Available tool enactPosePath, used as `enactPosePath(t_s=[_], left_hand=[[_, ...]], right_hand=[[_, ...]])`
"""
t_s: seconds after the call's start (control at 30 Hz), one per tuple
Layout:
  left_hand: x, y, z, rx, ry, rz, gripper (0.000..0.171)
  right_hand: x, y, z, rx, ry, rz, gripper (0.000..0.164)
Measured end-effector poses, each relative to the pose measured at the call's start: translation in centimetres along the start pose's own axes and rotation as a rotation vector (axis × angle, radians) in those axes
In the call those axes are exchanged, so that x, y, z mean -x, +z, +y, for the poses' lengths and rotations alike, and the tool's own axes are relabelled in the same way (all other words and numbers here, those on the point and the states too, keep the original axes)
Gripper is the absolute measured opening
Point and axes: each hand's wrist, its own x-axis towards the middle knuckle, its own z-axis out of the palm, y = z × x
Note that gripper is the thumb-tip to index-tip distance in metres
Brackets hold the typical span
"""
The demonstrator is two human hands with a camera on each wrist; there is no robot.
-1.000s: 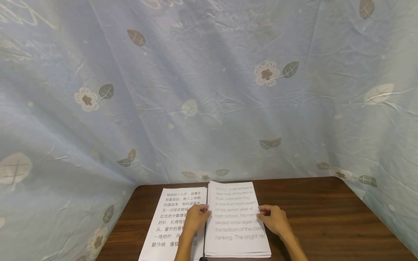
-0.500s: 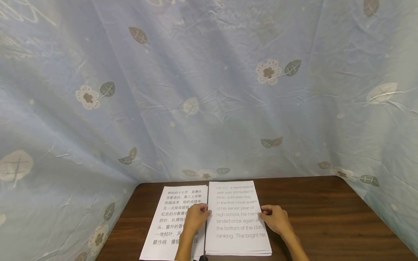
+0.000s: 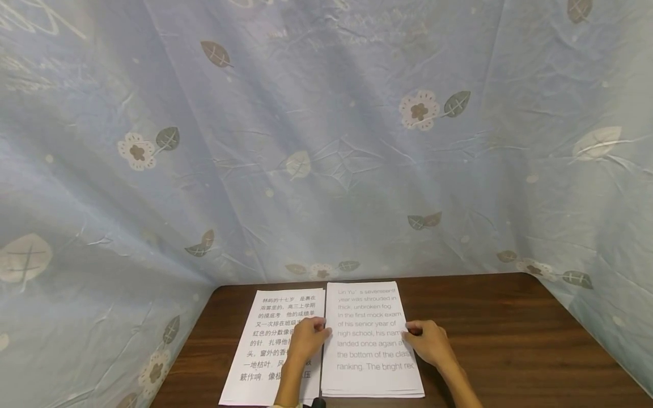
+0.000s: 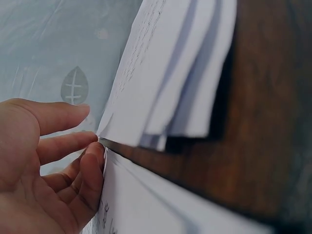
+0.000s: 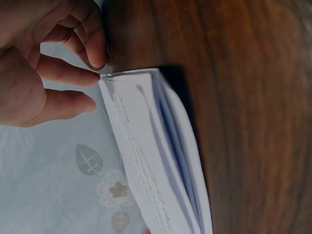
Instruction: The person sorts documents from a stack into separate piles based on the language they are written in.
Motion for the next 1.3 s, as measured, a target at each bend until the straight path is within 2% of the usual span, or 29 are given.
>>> enactPosePath(t_s=[0.3, 0.57, 0.83, 1.1, 1.3], left_hand=[[0.0, -0.1, 0.6, 0.011, -0.002, 0.015, 0.037], [0.0, -0.2, 1.2, 0.106, -0.008, 0.013, 0.038], [0.2, -0.1, 1.0, 0.163, -0.004, 0.007, 0.038], [0.3, 0.1, 1.2, 0.197, -0.001, 0.025, 0.037], [0.3, 0.8, 1.7, 0.226, 0.003, 0.041, 0.038]], right_hand=[[0.0, -0.2, -0.5, -0.02, 0.002, 0.019, 0.032], [0.1, -0.5, -1.0, -0.163, 0.019, 0.026, 0.033], [0.2, -0.4, -0.9, -0.229, 0.059, 0.014, 0.034], [0.2, -0.9, -0.6, -0.229, 0.063, 0.011, 0.035], [0.0, -1.9, 0.1, -0.223, 0.07, 0.013, 0.035]])
